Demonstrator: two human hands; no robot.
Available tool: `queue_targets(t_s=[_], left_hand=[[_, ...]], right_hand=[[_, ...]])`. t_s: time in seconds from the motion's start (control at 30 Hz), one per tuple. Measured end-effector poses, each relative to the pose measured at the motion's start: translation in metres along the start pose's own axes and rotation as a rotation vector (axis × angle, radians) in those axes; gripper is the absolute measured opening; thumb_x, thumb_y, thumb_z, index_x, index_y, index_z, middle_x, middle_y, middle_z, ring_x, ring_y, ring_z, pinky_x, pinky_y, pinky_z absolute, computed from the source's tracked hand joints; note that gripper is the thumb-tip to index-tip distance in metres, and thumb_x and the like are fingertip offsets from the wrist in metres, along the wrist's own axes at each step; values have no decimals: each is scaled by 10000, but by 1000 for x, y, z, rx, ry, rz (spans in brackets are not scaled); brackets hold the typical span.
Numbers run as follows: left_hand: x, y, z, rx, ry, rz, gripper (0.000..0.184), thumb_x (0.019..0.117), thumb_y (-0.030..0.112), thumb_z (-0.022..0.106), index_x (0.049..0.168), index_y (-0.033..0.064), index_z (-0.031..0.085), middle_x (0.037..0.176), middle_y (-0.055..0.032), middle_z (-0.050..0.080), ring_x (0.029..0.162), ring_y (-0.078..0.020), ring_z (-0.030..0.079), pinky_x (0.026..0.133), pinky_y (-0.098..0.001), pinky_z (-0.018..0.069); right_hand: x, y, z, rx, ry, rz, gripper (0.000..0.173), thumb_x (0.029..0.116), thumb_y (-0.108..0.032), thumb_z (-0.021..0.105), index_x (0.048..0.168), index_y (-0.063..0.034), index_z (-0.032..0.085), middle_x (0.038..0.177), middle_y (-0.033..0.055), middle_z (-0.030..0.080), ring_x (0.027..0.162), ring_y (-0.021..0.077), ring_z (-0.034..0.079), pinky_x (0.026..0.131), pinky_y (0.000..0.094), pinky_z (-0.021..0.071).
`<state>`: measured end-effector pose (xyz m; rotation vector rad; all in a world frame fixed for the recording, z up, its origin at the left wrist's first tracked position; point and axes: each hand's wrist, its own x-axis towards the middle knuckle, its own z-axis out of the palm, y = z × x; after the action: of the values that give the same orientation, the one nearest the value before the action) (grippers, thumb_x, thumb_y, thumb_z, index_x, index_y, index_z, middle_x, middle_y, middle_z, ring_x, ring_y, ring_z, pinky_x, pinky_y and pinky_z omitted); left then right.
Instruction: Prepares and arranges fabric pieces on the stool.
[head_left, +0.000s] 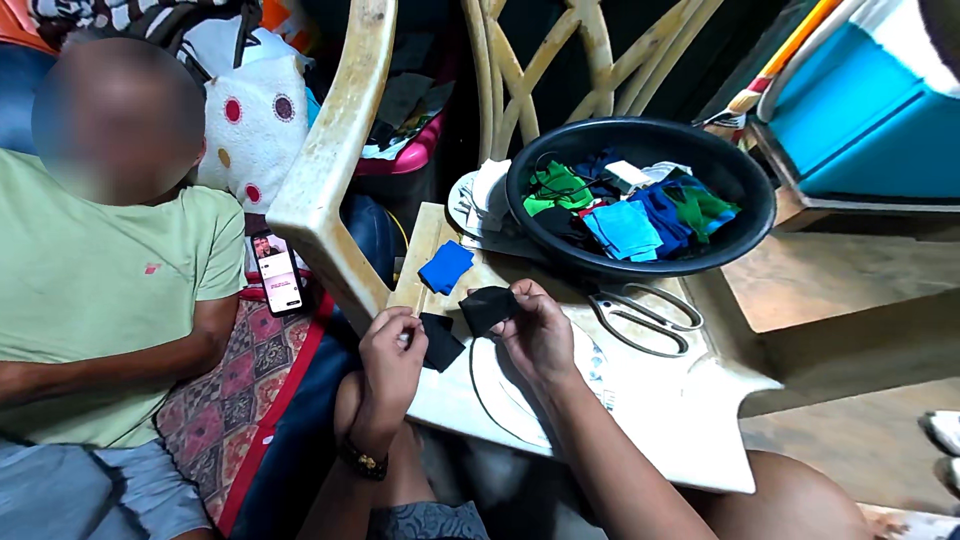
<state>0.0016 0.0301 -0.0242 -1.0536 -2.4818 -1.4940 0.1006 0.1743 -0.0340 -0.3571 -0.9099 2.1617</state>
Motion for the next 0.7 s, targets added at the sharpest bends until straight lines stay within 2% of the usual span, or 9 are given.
queue_targets(t_s=[0.03, 0.1, 0.17, 0.23, 0.4, 0.5, 0.57, 0.63, 0.7], left_hand=[[-2, 1, 2, 54, 26, 53, 128, 887, 39, 679, 954, -25, 767, 1142, -219, 678, 804, -93, 629, 666, -183, 493], [-8, 4, 6, -25, 56, 127, 230, 886, 59, 672, 1073, -53, 746, 1209, -244, 642, 922, -137, 646, 753, -202, 524], [-11, 13, 6, -350, -72, 91, 404, 887, 53, 628, 1242, -140, 623, 1330, -247, 593, 1162, -187, 643, 958, -281, 554], [-11, 24, 7, -707, -208, -27, 500, 864, -20, 639, 1322, -156, 492, 1299, -181, 603, 1143, -140, 648, 960, -280, 565], [-10, 36, 14, -741, -32, -204, 295, 795, -136, 712, 1067, -82, 611, 966, -69, 695, 800, -69, 695, 725, -221, 609], [-12, 39, 15, -762, 5, -240, 299, 803, -139, 704, 1072, -65, 595, 929, -44, 686, 747, -58, 675, 700, -216, 599], [-16, 42, 17, -761, 53, -240, 371, 810, -141, 695, 1135, -59, 538, 961, -55, 686, 796, -74, 691, 721, -238, 607], [-34, 43, 22, -594, 72, -115, 460, 831, -70, 714, 1215, -93, 461, 1126, -110, 614, 982, -84, 664, 823, -231, 590], [-61, 37, 28, -274, 21, 172, 383, 849, 96, 744, 1088, -127, 544, 1229, -244, 581, 1172, -226, 581, 973, -304, 501]], right_hand=[[0, 0, 0, 3, -19, 8, 398, 972, -36, 264, 740, -162, 562, 710, -17, 686, 648, 64, 679, 620, 233, 581], [-1, -1, -2, 12, -89, 27, 394, 956, -31, 292, 735, -162, 590, 720, -11, 700, 661, 61, 687, 634, 232, 587], [-2, 0, -6, 19, -176, 52, 370, 933, -28, 345, 729, -160, 623, 744, -6, 706, 693, 62, 691, 669, 239, 591], [-2, 2, -8, 14, -250, 67, 331, 900, -39, 420, 708, -166, 658, 763, -6, 719, 727, 63, 698, 702, 249, 592], [2, 2, -9, 25, -310, 39, 205, 904, -101, 525, 778, -158, 676, 939, 94, 772, 911, 167, 749, 789, 301, 600], [-2, -5, -3, -126, -248, -4, 141, 853, -19, 611, 896, -153, 610, 864, 19, 751, 833, 96, 733, 758, 258, 594], [-3, -9, 4, -244, -203, -20, 290, 778, 145, 614, 933, -96, 566, 839, 5, 729, 774, 88, 718, 729, 264, 603], [-2, -11, 1, -327, -211, -51, 353, 761, 190, 624, 992, -70, 567, 884, -6, 725, 781, 76, 704, 737, 269, 600], [-1, -13, -4, -387, -228, -112, 365, 765, 193, 639, 1030, -51, 578, 899, -11, 699, 759, 54, 677, 713, 250, 594]])
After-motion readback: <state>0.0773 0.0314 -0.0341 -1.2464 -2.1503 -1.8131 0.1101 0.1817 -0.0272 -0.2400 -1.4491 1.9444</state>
